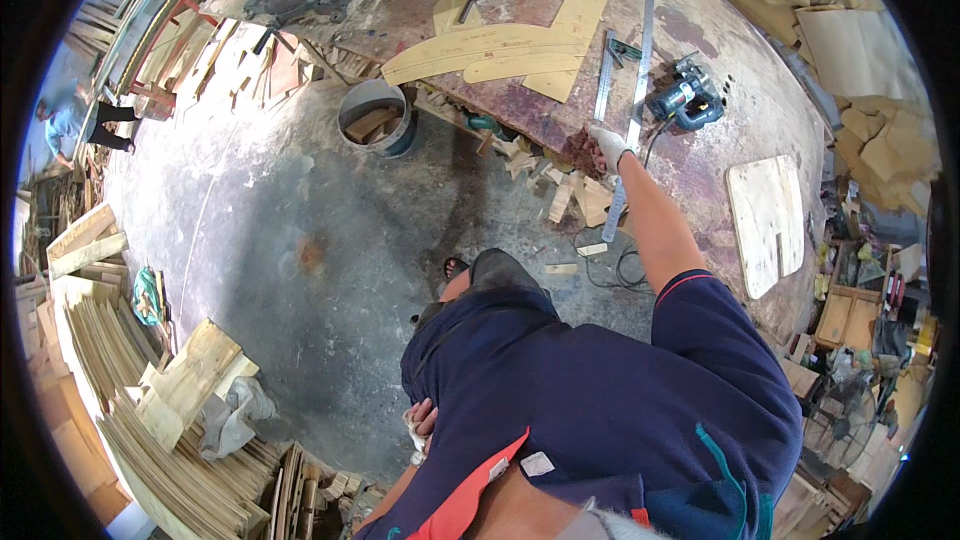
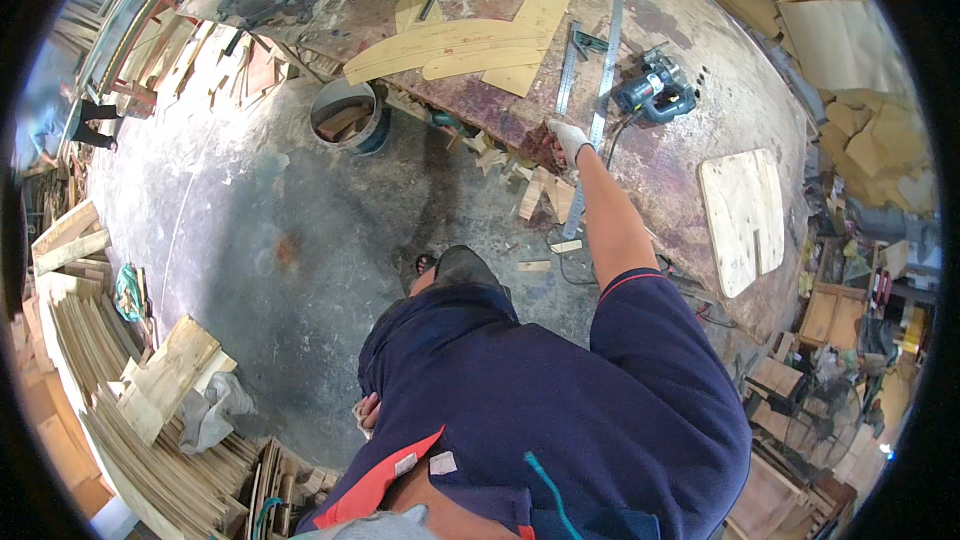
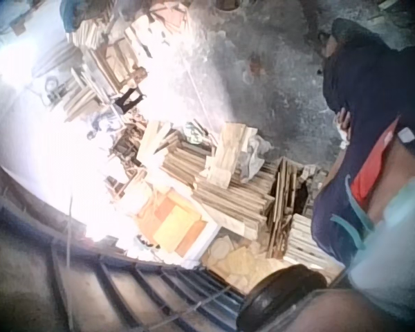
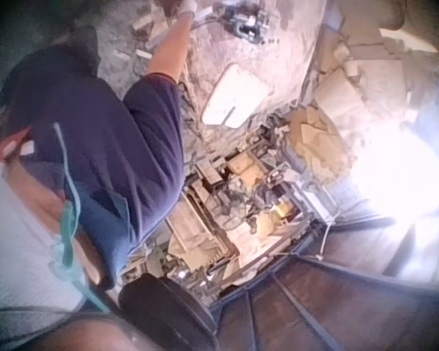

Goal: The person uses a metal ruler and a square to measure and mark lines on a piece of wood. They then use a pencil to draw along the ruler and square to create straight lines on the wood.

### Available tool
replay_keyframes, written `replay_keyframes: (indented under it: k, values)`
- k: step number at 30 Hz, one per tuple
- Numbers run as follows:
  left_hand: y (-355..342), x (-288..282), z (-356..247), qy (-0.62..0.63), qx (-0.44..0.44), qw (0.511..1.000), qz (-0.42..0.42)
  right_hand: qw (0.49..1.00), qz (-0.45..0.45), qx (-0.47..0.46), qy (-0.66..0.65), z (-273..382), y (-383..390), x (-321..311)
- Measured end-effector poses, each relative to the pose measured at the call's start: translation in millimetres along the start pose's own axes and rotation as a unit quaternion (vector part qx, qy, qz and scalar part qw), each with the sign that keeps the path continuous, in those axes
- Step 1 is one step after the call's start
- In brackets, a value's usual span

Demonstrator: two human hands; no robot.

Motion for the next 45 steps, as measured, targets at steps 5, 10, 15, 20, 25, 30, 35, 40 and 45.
replay_keyframes:
  k: [5,10,15,20,25,30,35,40,45]
  values:
    - [-7.4,1.2,-1.7,-0.001,0.023,1.000,-0.009,1.000,-0.005,0.003,0.005,-1.5,-3.4,-2.3]
    - [-3.2,3.3,0.3,-0.046,0.037,0.998,-0.017,1.000,0.007,0.004,0.000,-0.2,-6.0,-1.3]
    - [10.1,-5.4,4.5,-0.045,-0.002,0.999,0.003,1.000,0.005,0.015,-0.012,-2.5,-5.3,-2.4]
    - [-12.5,4.4,-9.8,-0.040,0.024,0.999,-0.013,1.000,0.002,0.001,-0.010,-0.7,-2.4,-2.0]
    - [-11.2,4.0,-10.9,-0.047,0.031,0.998,0.002,1.000,-0.003,0.007,-0.009,-0.7,0.4,-1.7]
    - [-5.1,0.1,-8.6,-0.028,0.017,0.999,0.015,1.000,-0.004,0.001,-0.010,-2.5,-1.1,-1.9]
    - [-1.5,0.4,-6.0,-0.009,0.038,0.999,0.002,1.000,-0.008,0.001,-0.015,-2.1,-2.2,-0.9]
    - [20.6,-10.5,8.6,-0.044,-0.047,0.997,0.049,1.000,-0.005,-0.008,-0.023,-6.4,-10.0,-2.3]
    - [1.6,1.5,-1.4,-0.014,0.033,0.999,0.005,1.000,0.005,-0.009,-0.003,-1.2,-2.1,-0.1]
Point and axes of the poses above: each hand's wrist, its own y-axis away from the middle knuckle, its own x-axis out of the palm, z = x × y, the point moved 3 cm from there along -y, towards the middle knuckle, and after that the axes turned 15 degrees about -z, right-handed, at the moved point
